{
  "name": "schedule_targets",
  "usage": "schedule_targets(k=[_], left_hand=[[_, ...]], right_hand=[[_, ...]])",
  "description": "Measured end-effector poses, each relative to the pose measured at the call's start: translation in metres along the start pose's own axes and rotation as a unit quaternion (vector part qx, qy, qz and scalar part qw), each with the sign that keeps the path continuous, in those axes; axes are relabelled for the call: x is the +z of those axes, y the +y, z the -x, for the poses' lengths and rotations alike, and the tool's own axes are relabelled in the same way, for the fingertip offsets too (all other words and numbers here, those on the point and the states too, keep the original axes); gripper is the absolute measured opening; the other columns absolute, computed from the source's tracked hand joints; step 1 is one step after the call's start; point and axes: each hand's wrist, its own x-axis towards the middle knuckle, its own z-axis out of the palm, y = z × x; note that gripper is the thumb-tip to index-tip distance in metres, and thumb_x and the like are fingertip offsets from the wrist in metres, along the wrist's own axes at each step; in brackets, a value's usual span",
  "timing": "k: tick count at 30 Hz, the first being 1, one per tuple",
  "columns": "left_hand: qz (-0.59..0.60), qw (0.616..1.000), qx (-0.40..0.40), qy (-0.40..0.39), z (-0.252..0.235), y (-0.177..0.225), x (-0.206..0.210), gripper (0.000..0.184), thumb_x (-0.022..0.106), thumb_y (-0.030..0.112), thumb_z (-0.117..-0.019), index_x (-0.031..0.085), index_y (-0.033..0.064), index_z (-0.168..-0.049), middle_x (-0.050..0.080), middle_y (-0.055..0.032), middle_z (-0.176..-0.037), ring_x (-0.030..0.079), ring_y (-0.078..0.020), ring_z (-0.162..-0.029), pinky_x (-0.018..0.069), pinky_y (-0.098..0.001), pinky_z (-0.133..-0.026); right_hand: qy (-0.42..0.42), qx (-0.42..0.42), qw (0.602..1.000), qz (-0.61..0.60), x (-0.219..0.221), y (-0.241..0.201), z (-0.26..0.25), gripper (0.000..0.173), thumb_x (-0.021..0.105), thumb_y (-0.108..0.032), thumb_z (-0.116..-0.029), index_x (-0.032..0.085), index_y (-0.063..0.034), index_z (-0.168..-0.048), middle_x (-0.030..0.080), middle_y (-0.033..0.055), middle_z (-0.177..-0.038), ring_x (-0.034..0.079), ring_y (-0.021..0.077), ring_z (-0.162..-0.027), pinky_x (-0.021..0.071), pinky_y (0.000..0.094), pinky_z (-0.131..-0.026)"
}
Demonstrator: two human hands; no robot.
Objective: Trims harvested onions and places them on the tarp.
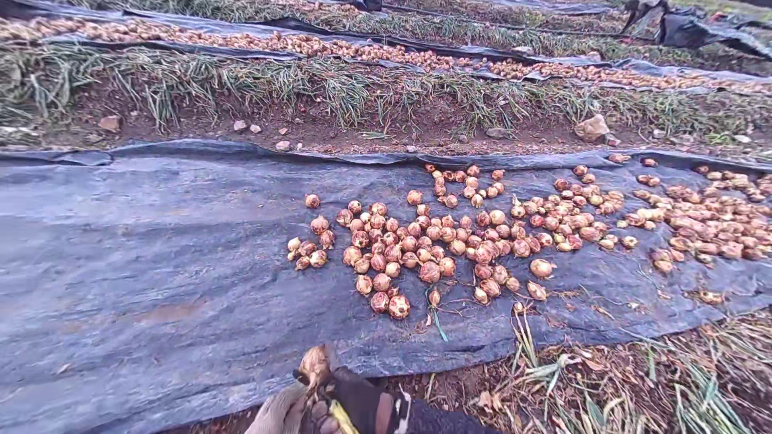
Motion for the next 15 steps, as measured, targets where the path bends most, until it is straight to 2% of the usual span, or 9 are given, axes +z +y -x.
schedule_targets(k=[2, 3, 4, 5, 7, 8, 12, 13, 15], left_hand=[[-0.078, 0.992, -0.049, 0.081, -0.022, -0.027, -0.04, 0.028, 0.053, 0.022, -0.103, 0.073, 0.0128, -0.12, 0.07, -0.0181, -0.12, 0.069, -0.0402, -0.107, 0.056, -0.0641, -0.084], [-0.115, 0.981, -0.105, 0.112, -0.031, -0.05, -0.067, 0.027, 0.054, 0.022, -0.1035, 0.072, 0.0139, -0.122, 0.069, -0.0208, -0.121, 0.069, -0.0446, -0.104, 0.0552, -0.0678, -0.079], [-0.14, 0.969, -0.165, 0.118, -0.034, -0.075, -0.096, 0.028, 0.054, 0.023, -0.1044, 0.071, 0.0135, -0.124, 0.067, -0.0237, -0.123, 0.067, -0.0485, -0.106, 0.0531, -0.0714, -0.08], [-0.158, 0.96, -0.203, 0.112, -0.031, -0.104, -0.125, 0.028, 0.054, 0.024, -0.1042, 0.07, 0.0119, -0.124, 0.067, -0.026, -0.122, 0.066, -0.0509, -0.108, 0.0508, -0.0741, -0.083], [-0.183, 0.953, -0.231, 0.072, -0.013, -0.16, -0.17, 0.028, 0.057, 0.025, -0.1034, 0.071, 0.0108, -0.123, 0.068, -0.0268, -0.12, 0.064, -0.051, -0.112, 0.048, -0.0751, -0.089], [-0.197, 0.952, -0.231, 0.042, 0.005, -0.186, -0.18, 0.027, 0.058, 0.025, -0.1033, 0.072, 0.0118, -0.122, 0.069, -0.0262, -0.119, 0.065, -0.0509, -0.112, 0.0479, -0.0752, -0.089], [-0.165, 0.95, -0.252, -0.076, 0.098, -0.284, -0.181, 0.023, 0.061, 0.028, -0.102, 0.075, 0.0178, -0.118, 0.074, -0.0183, -0.111, 0.069, -0.0435, -0.105, 0.0503, -0.0725, -0.088], [-0.129, 0.949, -0.273, -0.088, 0.127, -0.302, -0.168, 0.023, 0.062, 0.028, -0.1016, 0.075, 0.0161, -0.117, 0.074, -0.019, -0.108, 0.07, -0.0433, -0.103, 0.0506, -0.0723, -0.087], [-0.048, 0.939, -0.331, -0.084, 0.186, -0.324, -0.132, 0.026, 0.062, 0.028, -0.1013, 0.075, 0.0127, -0.119, 0.074, -0.0207, -0.108, 0.07, -0.0434, -0.102, 0.0509, -0.0718, -0.089]], right_hand=[[-0.094, -0.081, 0.99, -0.06, 0.017, -0.027, 0.018, 0.054, 0.019, -0.057, -0.1065, 0.059, -0.02, -0.099, 0.058, -0.0034, -0.065, 0.054, 0.0066, -0.048, 0.0472, 0.0214, -0.042], [-0.122, -0.15, 0.976, -0.096, 0.023, -0.045, 0.028, 0.056, 0.03, -0.068, -0.1018, 0.062, -0.0223, -0.109, 0.06, -0.0027, -0.066, 0.058, 0.0088, -0.049, 0.051, 0.0238, -0.044], [-0.103, -0.219, 0.965, -0.098, 0.029, -0.063, 0.035, 0.065, 0.036, -0.077, -0.0956, 0.063, -0.0219, -0.118, 0.061, -0.0014, -0.066, 0.06, 0.0107, -0.049, 0.0522, 0.026, -0.043], [-0.057, -0.277, 0.957, -0.072, 0.034, -0.075, 0.036, 0.07, 0.037, -0.081, -0.0923, 0.062, -0.0208, -0.119, 0.061, 0.0002, -0.065, 0.059, 0.0114, -0.047, 0.0513, 0.0267, -0.041], [0.022, -0.331, 0.941, 0.059, 0.036, -0.07, 0.016, 0.071, 0.03, -0.073, -0.0996, 0.051, -0.0163, -0.137, 0.06, 0.0019, -0.07, 0.055, 0.0107, -0.049, 0.0494, 0.0254, -0.042], [0.036, -0.304, 0.945, 0.114, 0.036, -0.056, 0.002, 0.067, 0.032, -0.066, -0.103, 0.047, -0.0152, -0.145, 0.061, 0.002, -0.074, 0.056, 0.0107, -0.052, 0.0502, 0.0252, -0.044], [0.038, -0.145, 0.945, 0.29, 0.049, 0.014, -0.057, 0.055, 0.039, -0.047, -0.1081, 0.046, -0.0142, -0.151, 0.065, 0.003, -0.089, 0.061, 0.0099, -0.068, 0.0557, 0.0264, -0.062], [0.044, -0.098, 0.93, 0.35, 0.061, 0.027, -0.062, 0.053, 0.04, -0.046, -0.1082, 0.048, -0.0129, -0.149, 0.064, 0.0037, -0.093, 0.06, 0.0103, -0.072, 0.0548, 0.0276, -0.066], [0.053, 0.01, 0.904, 0.423, 0.08, 0.048, -0.076, 0.052, 0.046, -0.049, -0.1063, 0.053, -0.0119, -0.141, 0.063, 0.005, -0.094, 0.058, 0.0114, -0.07, 0.0532, 0.0297, -0.064]])
